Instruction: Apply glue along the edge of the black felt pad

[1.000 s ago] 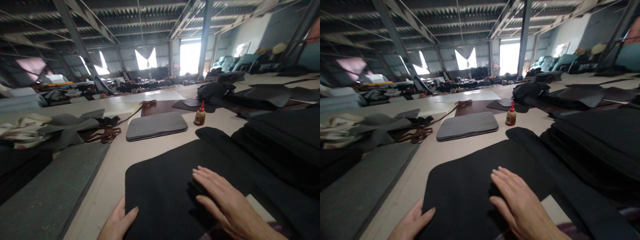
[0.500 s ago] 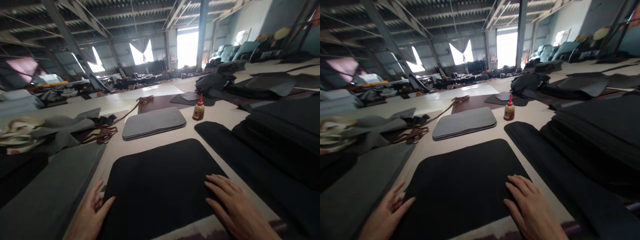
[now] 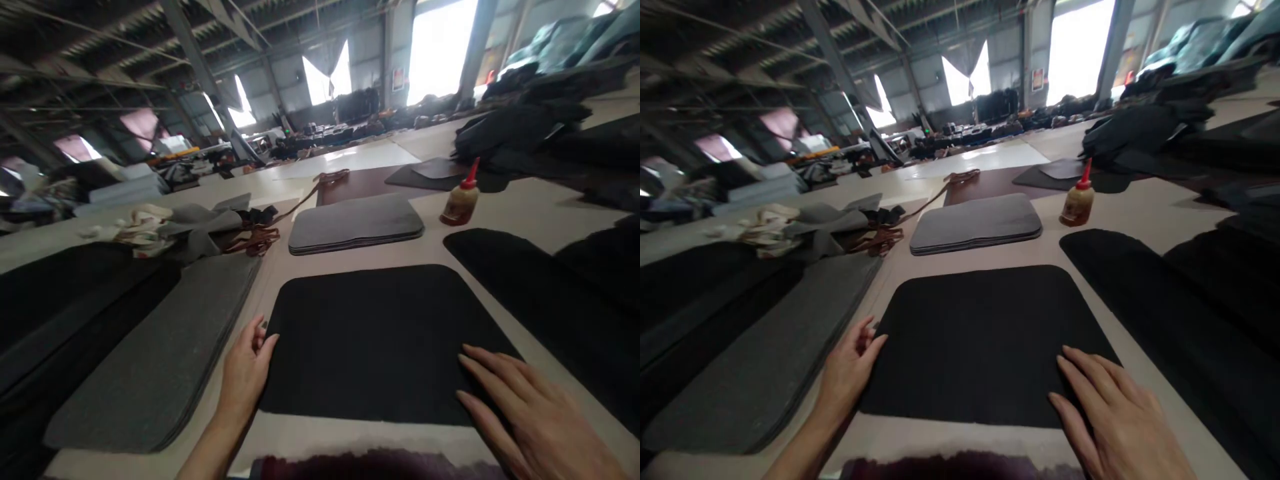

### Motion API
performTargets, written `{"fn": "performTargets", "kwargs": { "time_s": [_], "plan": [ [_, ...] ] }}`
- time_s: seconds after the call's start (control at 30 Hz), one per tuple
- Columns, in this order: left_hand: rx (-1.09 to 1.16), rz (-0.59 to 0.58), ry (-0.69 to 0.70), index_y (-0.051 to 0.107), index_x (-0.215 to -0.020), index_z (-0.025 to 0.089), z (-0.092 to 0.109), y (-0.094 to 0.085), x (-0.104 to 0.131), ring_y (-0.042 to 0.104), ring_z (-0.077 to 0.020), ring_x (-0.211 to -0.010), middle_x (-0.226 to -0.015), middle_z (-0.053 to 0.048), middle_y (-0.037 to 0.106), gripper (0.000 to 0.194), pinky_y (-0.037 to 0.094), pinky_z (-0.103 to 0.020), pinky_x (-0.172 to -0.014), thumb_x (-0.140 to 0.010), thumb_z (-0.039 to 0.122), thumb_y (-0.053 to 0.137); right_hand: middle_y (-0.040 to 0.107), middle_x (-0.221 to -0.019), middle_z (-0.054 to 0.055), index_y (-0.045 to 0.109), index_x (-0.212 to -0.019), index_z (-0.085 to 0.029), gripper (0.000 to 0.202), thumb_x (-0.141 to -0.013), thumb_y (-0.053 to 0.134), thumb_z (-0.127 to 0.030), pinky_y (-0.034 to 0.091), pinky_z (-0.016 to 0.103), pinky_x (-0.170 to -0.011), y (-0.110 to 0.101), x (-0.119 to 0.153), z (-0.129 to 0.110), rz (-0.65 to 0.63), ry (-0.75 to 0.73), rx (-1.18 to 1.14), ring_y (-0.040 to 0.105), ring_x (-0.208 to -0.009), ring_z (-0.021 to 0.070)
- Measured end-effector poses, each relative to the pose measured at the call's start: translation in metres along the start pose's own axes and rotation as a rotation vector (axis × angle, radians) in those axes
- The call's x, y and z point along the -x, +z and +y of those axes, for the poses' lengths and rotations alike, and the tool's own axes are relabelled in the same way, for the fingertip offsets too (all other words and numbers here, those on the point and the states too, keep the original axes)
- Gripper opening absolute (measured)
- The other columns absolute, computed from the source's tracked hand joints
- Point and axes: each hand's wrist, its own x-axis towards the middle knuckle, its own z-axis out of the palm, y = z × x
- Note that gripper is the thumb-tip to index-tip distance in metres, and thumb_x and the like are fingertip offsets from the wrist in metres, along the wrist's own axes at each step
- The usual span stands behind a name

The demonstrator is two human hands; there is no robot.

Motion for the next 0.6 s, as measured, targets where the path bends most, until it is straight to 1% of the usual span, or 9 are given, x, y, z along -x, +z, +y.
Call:
{"fn": "performTargets", "kwargs": {
  "time_s": [0.13, 0.3, 0.4, 0.47, 0.6],
  "plan": [
    [-0.063, 0.029, 0.065, 0.061, -0.127, 0.011, -0.003, 0.004, 0.004, 0.064, -0.0246, -0.087, -0.098, -0.009, 0.066, 0.055, 0.051, -0.039, -0.085, -0.086, 0.045, 0.048, 0.062, -0.133, 0.007, 0.063, -0.129, -0.021, 0.048, -0.1, 0.042, -0.053, 0.046, 0.048, -0.096, 0.006, 0.005, 0.007, -0.019, -0.009, -0.013, 0.056, -0.117, 0.0304],
    [-0.174, 0.068, 0.157, 0.06, -0.127, 0.009, -0.004, 0.007, 0.007, 0.064, -0.0276, -0.1, -0.104, -0.013, 0.066, 0.048, 0.05, -0.043, -0.093, -0.093, 0.035, 0.04, 0.061, -0.133, 0.006, 0.062, -0.129, -0.021, 0.048, -0.101, 0.039, -0.053, 0.046, 0.047, -0.093, 0.004, 0.003, 0.003, -0.014, 0.01, 0.012, 0.055, -0.118, 0.0295],
    [-0.238, 0.082, 0.188, 0.06, -0.125, 0.011, -0.005, 0.008, 0.008, 0.064, -0.0272, -0.102, -0.106, -0.013, 0.066, 0.042, 0.052, -0.041, -0.092, -0.094, 0.03, 0.039, 0.061, -0.135, 0.005, 0.062, -0.13, -0.022, 0.047, -0.1, 0.041, -0.051, 0.047, 0.047, -0.094, 0.005, 0.003, 0.002, -0.028, -0.004, 0.025, 0.055, -0.119, 0.0292],
    [-0.286, 0.082, 0.21, 0.061, -0.123, 0.013, -0.005, 0.007, 0.008, 0.064, -0.0268, -0.101, -0.107, -0.012, 0.065, 0.038, 0.053, -0.041, -0.092, -0.095, 0.028, 0.041, 0.059, -0.138, 0.005, 0.061, -0.132, -0.023, 0.048, -0.099, 0.044, -0.052, 0.048, 0.048, -0.095, 0.008, 0.006, 0.004, -0.058, -0.013, 0.024, 0.054, -0.121, 0.0305],
    [-0.458, 0.102, 0.262, 0.06, -0.124, 0.011, -0.007, -0.001, 0.008, 0.06, -0.0306, -0.108, -0.117, -0.015, 0.061, 0.035, 0.052, -0.048, -0.097, -0.096, 0.02, 0.042, 0.054, -0.144, 0.004, 0.059, -0.137, -0.027, 0.048, -0.095, 0.05, -0.051, 0.05, 0.052, -0.094, 0.017, 0.016, 0.02, -0.098, -0.018, -0.057, 0.054, -0.124, 0.0335]
  ]
}}
